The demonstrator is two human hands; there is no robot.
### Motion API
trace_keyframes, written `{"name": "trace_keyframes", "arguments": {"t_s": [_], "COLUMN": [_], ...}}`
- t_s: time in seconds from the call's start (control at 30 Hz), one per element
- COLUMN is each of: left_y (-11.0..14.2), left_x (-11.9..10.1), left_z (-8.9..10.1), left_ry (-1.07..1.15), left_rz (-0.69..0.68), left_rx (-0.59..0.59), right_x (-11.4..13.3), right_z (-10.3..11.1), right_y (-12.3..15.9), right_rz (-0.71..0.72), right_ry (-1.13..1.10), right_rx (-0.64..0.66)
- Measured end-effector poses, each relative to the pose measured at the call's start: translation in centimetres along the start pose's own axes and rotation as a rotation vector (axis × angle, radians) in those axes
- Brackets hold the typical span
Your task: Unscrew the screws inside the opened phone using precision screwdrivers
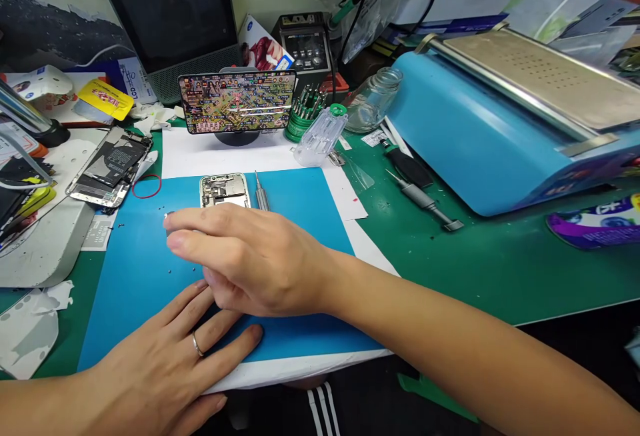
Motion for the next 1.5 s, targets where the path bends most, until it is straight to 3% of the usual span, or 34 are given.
{"name": "trace_keyframes", "arguments": {"t_s": [0.73,1.1,1.27,1.5], "left_y": [0.1,0.2,0.1,0.1], "left_x": [-0.2,0.0,-0.1,-0.2], "left_z": [0.0,-0.7,-0.3,-0.2], "left_ry": [-0.002,0.006,-0.036,-0.057], "left_rz": [0.015,0.013,-0.001,-0.003], "left_rx": [-0.002,-0.028,-0.027,-0.023], "right_x": [0.4,-0.6,-1.5,-1.6], "right_z": [0.1,-0.8,-0.3,-0.7], "right_y": [-0.3,0.5,0.9,1.0], "right_rz": [0.079,-0.152,-0.293,-0.308], "right_ry": [0.064,-0.18,-0.344,-0.258], "right_rx": [-0.003,0.021,-0.191,-0.16]}}
Point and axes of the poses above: each hand's wrist, its own y-axis away from the middle knuckle, its own z-axis out of the back of the hand, x = y × z, the point moved 7 cm from there along -y, towards the middle knuckle, and after that the axes turned 8 degrees about y, right-handed, at the moved point
